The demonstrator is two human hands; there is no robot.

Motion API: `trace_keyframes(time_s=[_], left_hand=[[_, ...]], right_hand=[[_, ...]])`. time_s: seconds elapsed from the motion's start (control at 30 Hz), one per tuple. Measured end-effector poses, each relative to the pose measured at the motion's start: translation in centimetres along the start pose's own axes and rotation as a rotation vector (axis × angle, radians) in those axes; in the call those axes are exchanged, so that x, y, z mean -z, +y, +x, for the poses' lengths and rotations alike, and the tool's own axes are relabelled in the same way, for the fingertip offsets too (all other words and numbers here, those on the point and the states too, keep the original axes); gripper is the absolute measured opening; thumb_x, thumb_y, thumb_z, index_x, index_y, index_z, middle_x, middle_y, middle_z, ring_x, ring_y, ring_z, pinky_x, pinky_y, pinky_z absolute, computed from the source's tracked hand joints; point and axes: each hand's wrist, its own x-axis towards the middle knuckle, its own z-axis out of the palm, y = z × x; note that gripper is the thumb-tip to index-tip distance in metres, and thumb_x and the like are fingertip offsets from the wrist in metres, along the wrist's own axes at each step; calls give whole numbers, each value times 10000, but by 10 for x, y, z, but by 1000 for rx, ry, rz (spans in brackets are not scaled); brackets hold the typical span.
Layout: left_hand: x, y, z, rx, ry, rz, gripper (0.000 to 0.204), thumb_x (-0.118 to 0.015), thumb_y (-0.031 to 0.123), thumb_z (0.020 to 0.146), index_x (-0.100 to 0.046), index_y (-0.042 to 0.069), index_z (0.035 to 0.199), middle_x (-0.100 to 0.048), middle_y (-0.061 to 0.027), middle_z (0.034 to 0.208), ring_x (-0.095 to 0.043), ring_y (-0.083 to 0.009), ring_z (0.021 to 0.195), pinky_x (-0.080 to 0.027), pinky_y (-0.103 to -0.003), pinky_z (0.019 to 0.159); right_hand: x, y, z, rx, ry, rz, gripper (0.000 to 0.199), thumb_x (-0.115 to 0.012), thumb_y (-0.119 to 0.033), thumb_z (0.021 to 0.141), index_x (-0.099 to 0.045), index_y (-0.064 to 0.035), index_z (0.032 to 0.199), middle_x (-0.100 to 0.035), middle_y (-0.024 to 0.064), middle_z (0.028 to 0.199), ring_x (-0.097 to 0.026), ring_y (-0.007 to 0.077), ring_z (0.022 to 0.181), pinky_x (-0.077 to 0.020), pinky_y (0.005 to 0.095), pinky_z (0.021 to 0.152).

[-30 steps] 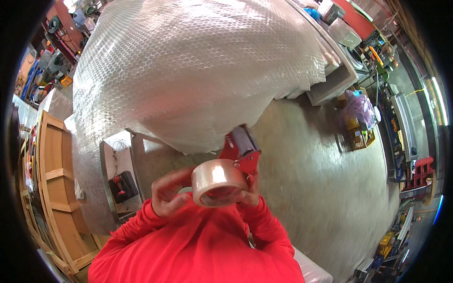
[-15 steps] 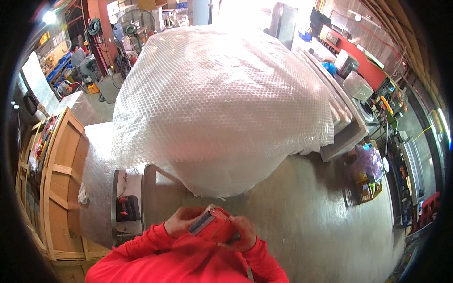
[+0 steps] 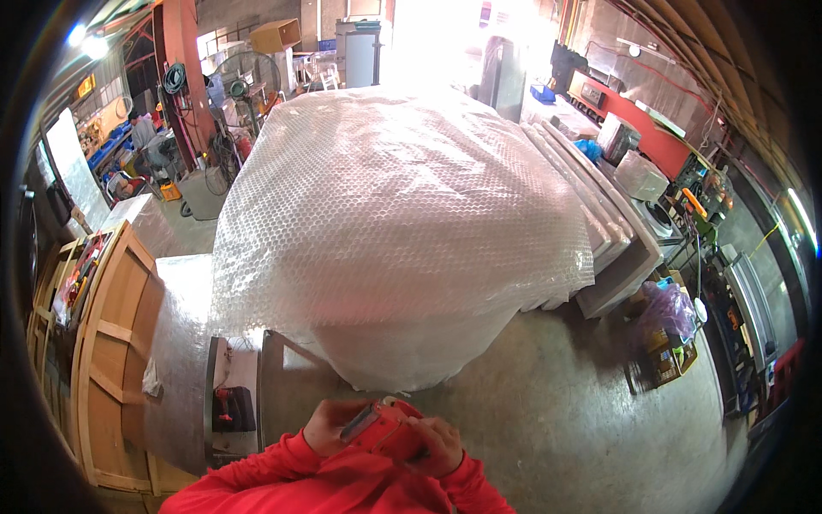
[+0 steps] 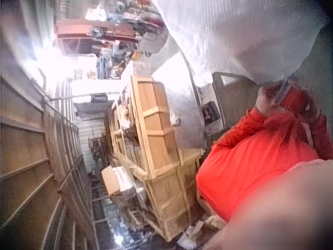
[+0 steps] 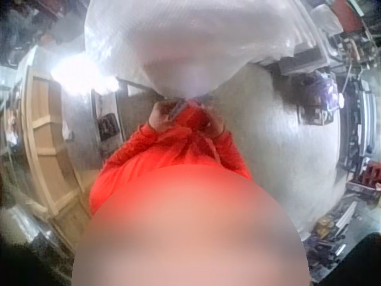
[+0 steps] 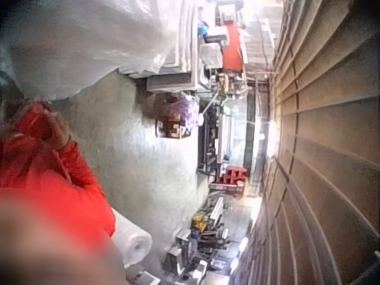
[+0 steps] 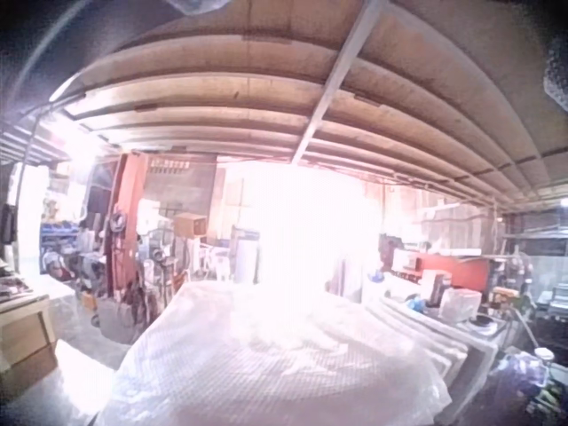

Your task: The person wraps a large piece of furniture with bubble wrap and secures it with packing tape using a handheld dispenser. They smooth the wrap, apply tape to edges and seams, and then lift the wrapped item with another person.

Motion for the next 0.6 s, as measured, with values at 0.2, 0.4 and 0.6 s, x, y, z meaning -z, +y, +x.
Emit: trace_keyframes(time_s=[0.2, 0.4, 0.6], left_hand=[[9, -27, 11, 127, -274, -283, 711, -804, 283, 860, -491, -26, 1418, -604, -91, 1338, -566, -155, 1204, -444, -337, 1050], [21, -45, -3, 345, -253, -475, 750, -753, 387, 879, -452, -20, 1433, -608, -109, 1324, -573, -201, 1222, -440, -360, 1063], [17, -44, -10, 524, -292, -746, 593, -579, 384, 996, -474, -37, 1400, -595, -142, 1348, -570, -251, 1252, -412, -413, 1101]], right_hand=[[-2, -5, -4, 49, 72, 75, 875, -937, -287, 603, -528, -41, 1336, -681, 147, 1036, -692, 309, 858, -572, 396, 703], [-10, -6, -16, -32, 67, 174, 875, -931, -290, 637, -497, -45, 1357, -675, 167, 1069, -690, 327, 885, -565, 414, 763], [-20, 4, -28, -758, -304, 1021, 714, -902, -233, 688, -512, -53, 1257, -655, 137, 1048, -688, 312, 880, -563, 423, 789]])
